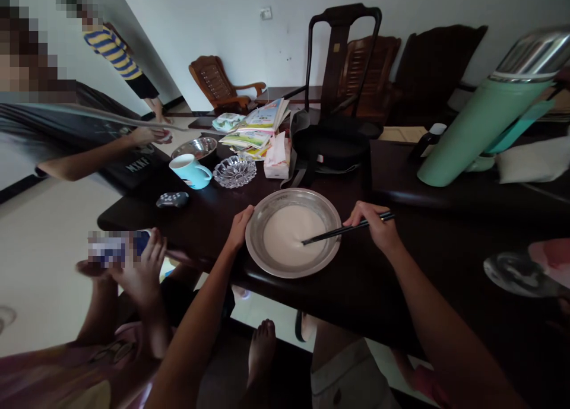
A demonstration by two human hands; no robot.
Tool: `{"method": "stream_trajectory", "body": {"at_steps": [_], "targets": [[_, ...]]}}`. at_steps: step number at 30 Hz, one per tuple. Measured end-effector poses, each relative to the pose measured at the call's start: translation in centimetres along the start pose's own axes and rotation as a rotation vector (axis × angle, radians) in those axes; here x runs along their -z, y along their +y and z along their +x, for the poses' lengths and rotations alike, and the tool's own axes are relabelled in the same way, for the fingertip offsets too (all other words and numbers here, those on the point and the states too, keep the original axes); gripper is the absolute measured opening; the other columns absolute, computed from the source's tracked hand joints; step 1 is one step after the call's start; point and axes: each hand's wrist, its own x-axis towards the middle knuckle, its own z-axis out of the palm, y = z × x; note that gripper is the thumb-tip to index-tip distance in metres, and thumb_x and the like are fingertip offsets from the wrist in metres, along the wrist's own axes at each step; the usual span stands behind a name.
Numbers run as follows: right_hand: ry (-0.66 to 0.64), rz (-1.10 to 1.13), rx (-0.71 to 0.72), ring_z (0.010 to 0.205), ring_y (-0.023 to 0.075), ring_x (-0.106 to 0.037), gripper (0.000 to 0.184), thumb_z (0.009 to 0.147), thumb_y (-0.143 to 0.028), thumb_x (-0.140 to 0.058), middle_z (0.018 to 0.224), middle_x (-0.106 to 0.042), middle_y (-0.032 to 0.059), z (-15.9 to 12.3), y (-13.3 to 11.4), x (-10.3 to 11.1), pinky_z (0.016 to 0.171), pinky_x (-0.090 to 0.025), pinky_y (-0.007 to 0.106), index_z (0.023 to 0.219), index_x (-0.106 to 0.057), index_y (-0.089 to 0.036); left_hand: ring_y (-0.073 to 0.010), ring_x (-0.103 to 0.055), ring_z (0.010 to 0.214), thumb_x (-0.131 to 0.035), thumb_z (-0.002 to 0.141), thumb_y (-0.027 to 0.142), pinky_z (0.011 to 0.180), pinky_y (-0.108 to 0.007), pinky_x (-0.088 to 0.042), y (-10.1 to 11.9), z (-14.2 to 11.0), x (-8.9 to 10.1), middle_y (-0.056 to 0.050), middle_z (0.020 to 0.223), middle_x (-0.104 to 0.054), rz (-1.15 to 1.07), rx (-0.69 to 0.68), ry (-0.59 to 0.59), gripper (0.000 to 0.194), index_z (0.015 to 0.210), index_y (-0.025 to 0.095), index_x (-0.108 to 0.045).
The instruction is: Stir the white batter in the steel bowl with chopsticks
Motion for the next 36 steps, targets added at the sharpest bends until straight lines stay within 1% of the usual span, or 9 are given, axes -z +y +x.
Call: {"method": "stream_trajectory", "body": {"at_steps": [4,10,13,16,22,24,28,33,36], "targets": [[-0.185,-0.164,0.039,0.081,0.0216,-0.065,0.038,0.094,-0.049,-0.057,0.078,-0.077,0.0046,-0.1,-0.1,-1.1,0.077,-0.049,0.036,0.072,-0.073,-0.024,-0.0219,-0.06,0.082,-0.053,0.07,0.083,0.077,-0.03,-0.047,-0.2,0.1,0.1,-0.005,0.076,-0.069,-0.007,0.007,0.005,0.074,0.083,0.013,-0.072],[0.077,-0.028,0.022,0.062,0.0187,-0.064,0.05,0.096,-0.05,-0.053,0.06,-0.07,0.0025,0.2,0.1,0.3,0.067,-0.048,0.034,0.056,-0.065,-0.023,-0.0214,-0.06,0.081,-0.054,0.069,0.083,0.077,-0.031,-0.047,-0.3,0.2,0.0,-0.006,0.078,-0.07,-0.001,0.002,0.009,0.074,0.081,0.013,-0.072],[-0.033,0.008,-0.043,0.064,0.0192,-0.066,0.049,0.095,-0.051,-0.053,0.062,-0.071,0.0026,0.1,0.1,-0.2,0.068,-0.049,0.034,0.058,-0.067,-0.023,-0.0207,-0.06,0.08,-0.054,0.071,0.081,0.076,-0.03,-0.047,-0.4,0.2,0.0,-0.005,0.076,-0.07,-0.006,-0.006,0.007,0.071,0.081,0.013,-0.071],[-0.156,-0.152,-0.028,0.08,0.0219,-0.066,0.039,0.092,-0.053,-0.057,0.077,-0.076,0.0039,0.1,0.1,-0.8,0.077,-0.049,0.036,0.07,-0.073,-0.024,-0.0194,-0.059,0.077,-0.054,0.073,0.079,0.073,-0.029,-0.046,-0.5,0.2,0.0,-0.004,0.074,-0.068,-0.018,-0.005,0.02,0.068,0.08,0.014,-0.07],[0.123,-0.04,-0.025,0.063,0.0196,-0.064,0.05,0.093,-0.055,-0.056,0.059,-0.069,0.0028,0.3,0.2,0.5,0.069,-0.048,0.035,0.055,-0.065,-0.023,-0.0219,-0.06,0.082,-0.054,0.071,0.081,0.077,-0.031,-0.047,-0.2,0.1,-0.1,-0.005,0.075,-0.069,-0.009,-0.003,0.002,0.071,0.083,0.013,-0.072],[0.058,0.018,-0.062,0.059,0.0191,-0.064,0.051,0.093,-0.054,-0.055,0.057,-0.069,0.0027,0.1,0.1,0.2,0.066,-0.049,0.035,0.054,-0.064,-0.023,-0.0224,-0.06,0.083,-0.054,0.07,0.082,0.078,-0.031,-0.047,-0.1,0.1,-0.1,-0.006,0.076,-0.07,0.001,-0.001,0.006,0.073,0.083,0.013,-0.072],[-0.158,-0.142,-0.03,0.078,0.0215,-0.066,0.039,0.091,-0.052,-0.059,0.077,-0.077,0.0043,-0.1,-0.2,-0.9,0.077,-0.05,0.036,0.068,-0.073,-0.024,-0.0229,-0.061,0.083,-0.054,0.07,0.082,0.078,-0.032,-0.048,-0.2,0.1,-0.1,-0.006,0.077,-0.07,-0.004,-0.002,0.015,0.074,0.084,0.012,-0.073],[0.06,-0.076,-0.039,0.067,0.0199,-0.067,0.046,0.092,-0.053,-0.057,0.065,-0.074,0.0028,0.2,0.1,0.2,0.072,-0.05,0.035,0.059,-0.068,-0.023,-0.0224,-0.061,0.083,-0.055,0.069,0.082,0.078,-0.031,-0.047,-0.2,0.1,-0.1,-0.006,0.077,-0.07,-0.012,-0.002,0.007,0.073,0.083,0.013,-0.073],[0.035,0.02,-0.074,0.059,0.0186,-0.066,0.051,0.093,-0.055,-0.055,0.058,-0.071,0.0021,0.2,0.1,0.3,0.066,-0.05,0.034,0.054,-0.065,-0.023,-0.022,-0.061,0.082,-0.054,0.07,0.081,0.077,-0.031,-0.047,-0.2,0.1,-0.1,-0.006,0.076,-0.07,0.0,0.002,0.006,0.072,0.083,0.013,-0.072]]}}
